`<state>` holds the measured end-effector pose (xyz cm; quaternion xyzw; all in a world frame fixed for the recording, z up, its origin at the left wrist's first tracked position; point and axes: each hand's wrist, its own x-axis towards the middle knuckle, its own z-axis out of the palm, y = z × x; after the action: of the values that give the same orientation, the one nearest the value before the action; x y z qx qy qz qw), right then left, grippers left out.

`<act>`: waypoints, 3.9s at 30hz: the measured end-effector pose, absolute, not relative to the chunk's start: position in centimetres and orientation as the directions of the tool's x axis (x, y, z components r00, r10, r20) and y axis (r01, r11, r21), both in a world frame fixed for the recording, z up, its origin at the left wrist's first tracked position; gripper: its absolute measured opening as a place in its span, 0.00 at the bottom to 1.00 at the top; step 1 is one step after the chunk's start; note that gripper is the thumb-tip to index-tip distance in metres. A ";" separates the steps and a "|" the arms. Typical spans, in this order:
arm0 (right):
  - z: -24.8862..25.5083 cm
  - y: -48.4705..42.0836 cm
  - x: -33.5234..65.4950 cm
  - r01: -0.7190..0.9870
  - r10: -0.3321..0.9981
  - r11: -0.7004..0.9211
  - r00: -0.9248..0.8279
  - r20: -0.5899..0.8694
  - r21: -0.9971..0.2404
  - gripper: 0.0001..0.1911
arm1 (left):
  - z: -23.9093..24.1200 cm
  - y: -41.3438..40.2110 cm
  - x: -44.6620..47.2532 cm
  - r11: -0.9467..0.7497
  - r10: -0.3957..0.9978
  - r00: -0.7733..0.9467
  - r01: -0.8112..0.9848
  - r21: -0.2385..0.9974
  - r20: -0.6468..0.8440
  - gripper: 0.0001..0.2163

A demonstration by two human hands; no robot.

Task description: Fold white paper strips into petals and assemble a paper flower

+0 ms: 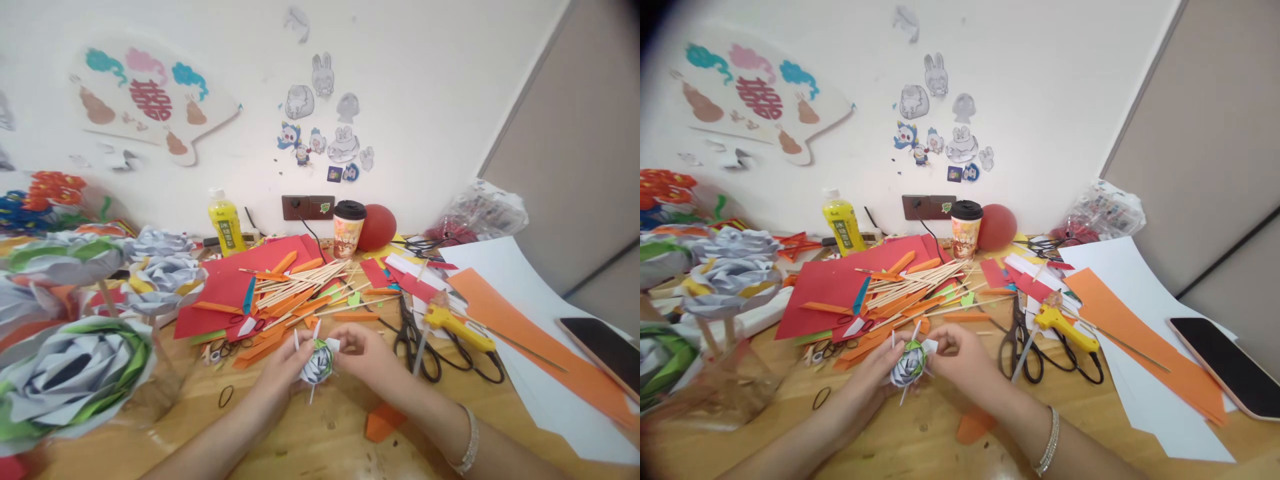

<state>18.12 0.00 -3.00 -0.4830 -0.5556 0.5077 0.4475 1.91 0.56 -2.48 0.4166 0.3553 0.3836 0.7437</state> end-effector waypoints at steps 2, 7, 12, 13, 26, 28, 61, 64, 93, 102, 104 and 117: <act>-2.9 -0.1 18.1 0.067 0.987 0.011 -0.160 0.000 -0.998 0.08 | -2.7 0.6 1.9 0.354 0.853 0.484 -0.259 0.898 -0.196 0.19; -3.0 -0.3 18.1 0.190 0.988 0.104 -0.136 0.079 -0.976 0.03 | -3.3 0.8 2.0 0.319 0.840 0.507 -0.173 0.932 -0.193 0.20; -3.3 -0.7 17.7 0.403 0.960 0.277 -0.080 0.269 -0.872 0.04 | -3.3 0.8 1.9 0.220 0.854 0.491 -0.039 0.975 -0.173 0.23; -3.2 -0.7 17.7 0.417 0.954 0.298 -0.097 0.285 -0.858 0.05 | -3.2 0.8 1.9 0.188 0.863 0.482 -0.029 0.982 -0.151 0.22; -2.8 -1.9 17.2 0.561 0.849 0.482 -0.106 0.518 -0.673 0.10 | -3.0 0.3 2.2 0.176 0.931 0.354 -0.236 0.956 -0.084 0.15; -2.7 -2.0 17.2 0.518 0.845 0.498 -0.110 0.523 -0.696 0.11 | -2.7 0.2 2.3 0.194 0.941 0.327 -0.297 0.935 -0.091 0.16; -1.3 -3.3 17.5 0.499 0.808 0.575 -0.226 0.544 -0.648 0.17 | -2.1 0.2 1.3 -0.090 0.941 0.316 -0.114 0.989 0.122 0.21; -1.5 -3.3 17.6 0.519 0.766 0.630 -0.290 0.574 -0.578 0.19 | -2.5 0.2 1.3 -0.093 0.940 0.318 -0.111 0.990 0.123 0.21; -1.7 -1.1 19.4 0.587 0.606 0.769 -0.544 0.580 -0.253 0.12 | -3.2 0.6 0.7 -0.516 0.787 0.526 0.279 0.810 0.321 0.16; -2.6 -1.4 18.7 0.687 0.565 0.717 -0.476 0.674 -0.116 0.17 | -3.4 0.5 1.1 -0.429 0.837 0.465 0.233 0.873 0.287 0.15; -2.8 -1.4 18.7 0.691 0.597 0.705 -0.456 0.661 -0.160 0.17 | -3.4 0.5 1.3 -0.353 0.870 0.434 0.213 0.911 0.235 0.14; -2.2 -3.0 17.3 0.593 0.754 0.614 -0.245 0.610 -0.521 0.17 | -3.9 0.8 1.6 0.044 0.946 0.323 -0.174 0.984 0.015 0.18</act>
<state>17.27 -3.04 -2.24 -0.4297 -0.7837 0.0915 0.4391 1.60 0.75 -3.86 0.5245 0.3679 0.4506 0.6217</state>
